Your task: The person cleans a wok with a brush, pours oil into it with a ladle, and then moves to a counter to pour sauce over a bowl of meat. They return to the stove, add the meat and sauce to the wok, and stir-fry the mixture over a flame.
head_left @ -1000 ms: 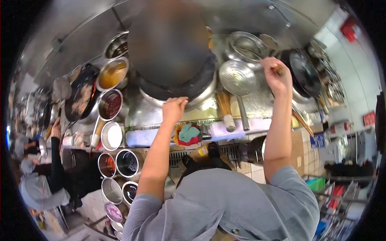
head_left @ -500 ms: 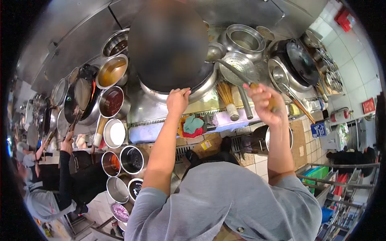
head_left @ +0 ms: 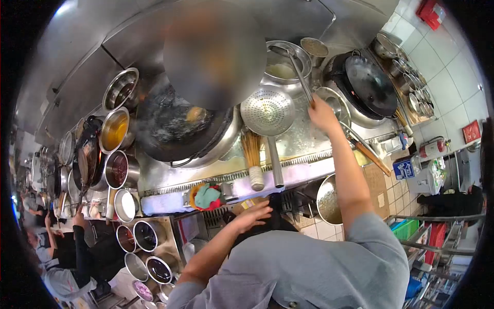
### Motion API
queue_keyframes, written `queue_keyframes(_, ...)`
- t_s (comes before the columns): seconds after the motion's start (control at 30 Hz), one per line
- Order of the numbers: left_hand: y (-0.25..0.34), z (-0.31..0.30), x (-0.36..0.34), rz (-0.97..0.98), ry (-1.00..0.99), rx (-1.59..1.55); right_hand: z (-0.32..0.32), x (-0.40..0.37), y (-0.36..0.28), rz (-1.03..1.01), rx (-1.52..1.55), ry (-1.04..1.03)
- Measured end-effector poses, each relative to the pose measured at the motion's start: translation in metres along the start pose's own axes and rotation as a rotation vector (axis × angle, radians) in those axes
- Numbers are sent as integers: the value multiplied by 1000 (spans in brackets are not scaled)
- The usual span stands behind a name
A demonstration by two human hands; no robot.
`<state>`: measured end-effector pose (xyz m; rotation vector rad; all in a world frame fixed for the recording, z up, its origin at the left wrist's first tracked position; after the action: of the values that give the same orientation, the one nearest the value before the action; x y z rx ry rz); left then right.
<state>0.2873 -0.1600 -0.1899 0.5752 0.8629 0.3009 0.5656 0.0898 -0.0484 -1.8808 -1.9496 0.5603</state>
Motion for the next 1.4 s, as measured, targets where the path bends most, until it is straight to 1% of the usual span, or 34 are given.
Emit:
queue_keyframes(0.03, -5, 11, 20, -21, -1, -184, 19, 51, 29, 6, -57, 9)
queue_keyframes(0.07, 0, 24, 35, -25, 6, -190, 35, 96, 54, 8, -114, 17)
queue_keyframes(0.13, 27, 38, 63, 104, 142, -396, 37, 144, 50, 140, -148, -418)
queue_keyframes(0.17, 37, 38, 70, 97, 155, -408, 44, 161, 54, 136, -144, -436)
queue_keyframes(0.2, 45, 38, 75, 65, 120, -423, 56, 173, 63, 292, 600, -422)
queue_keyframes(0.23, 54, 38, 80, 38, 81, -436, 63, 178, 68, 442, 1342, -358)
queue_keyframes(0.27, 61, 39, 82, 35, 87, -443, 63, 182, 77, 447, 1343, -366)
queue_keyframes(0.33, 86, 48, 80, 152, -20, -626, 50, 182, 80, 497, 2459, -565)
queue_keyframes(0.37, 112, 64, 72, 167, 134, -737, 37, 166, 73, 424, 2508, -504)
queue_keyframes(0.4, 115, 53, 82, 165, 134, -732, 30, 150, 70, 421, 2512, -500)
queue_keyframes(0.47, 116, 30, 102, 140, -327, -1127, 16, 116, 63, 335, 2561, -528)
queue_keyframes(0.5, 132, 40, 93, 172, -269, -1126, 6, 97, 57, 351, 2623, -607)
queue_keyframes(0.53, 143, 49, 87, 159, -274, -1118, -4, 75, 52, 344, 2627, -588)
queue_keyframes(0.6, 160, 61, 75, 177, -257, -1223, -23, 32, 39, 396, 2642, -572)
queue_keyframes(0.63, 165, 66, 71, 196, -293, -1219, -32, 9, 33, 387, 2645, -558)
queue_keyframes(0.67, 171, 73, 66, 188, -298, -1213, -40, -15, 26, 398, 2618, -588)
queue_keyframes(0.73, 177, 87, 56, 251, -211, -1142, -42, -59, 19, 411, 2593, -607)
queue_keyframes(0.77, 177, 88, 55, 290, -248, -1097, -42, -80, 19, 397, 2493, -590)
queue_keyframes(0.8, 175, 88, 53, 283, -248, -1096, -39, -100, 20, 386, 2394, -574)
queue_keyframes(0.87, 173, 87, 49, 245, -204, -1045, -31, -137, 24, 425, 2251, -563)
queue_keyframes(0.9, 171, 85, 49, 246, -200, -1013, -29, -158, 21, 462, 2083, -475)
queue_keyframes(0.93, 168, 82, 49, 244, -207, -1006, -26, -176, 14, 454, 2084, -466)
queue_keyframes(1.0, 162, 82, 46, 210, -164, -907, -21, -203, 2, 424, 1845, -533)
queue_keyframes(1.03, 159, 82, 43, 202, -170, -900, -17, -205, 3, 422, 1848, -519)
queue_keyframes(1.1, 150, 82, 33, 173, -149, -678, 4, -211, 9, 478, 2232, -613)
queue_keyframes(1.13, 145, 77, 29, 162, -155, -675, 18, -214, 14, 480, 2234, -598)
queue_keyframes(1.2, 138, 61, 18, 85, -171, -643, 46, -219, 18, 419, 1941, -472)
queue_keyframes(1.23, 137, 59, 7, 111, -54, -513, 49, -232, 3, 568, 1525, -309)
queue_keyframes(1.27, 134, 54, 1, 111, -52, -509, 50, -241, 0, 566, 1529, -309)
queue_keyframes(1.33, 128, 44, -10, 158, 38, -348, 45, -257, 4, 382, 845, -341)
queue_keyframes(1.37, 127, 41, -15, 183, 79, -345, 42, -264, 9, 390, 644, -352)
queue_keyframes(1.4, 127, 39, -17, 189, 84, -345, 50, -273, 17, 383, 645, -355)
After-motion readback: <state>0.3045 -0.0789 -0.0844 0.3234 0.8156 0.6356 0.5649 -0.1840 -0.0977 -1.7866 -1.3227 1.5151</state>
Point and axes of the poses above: each hand's wrist, its own x-axis towards the middle knuckle, its own z-axis out of the palm, y = z × x, the point moved 2 cm from there along x, towards the middle knuckle, and after that the axes turned 8 degrees about -y, right-handed, at the moved point
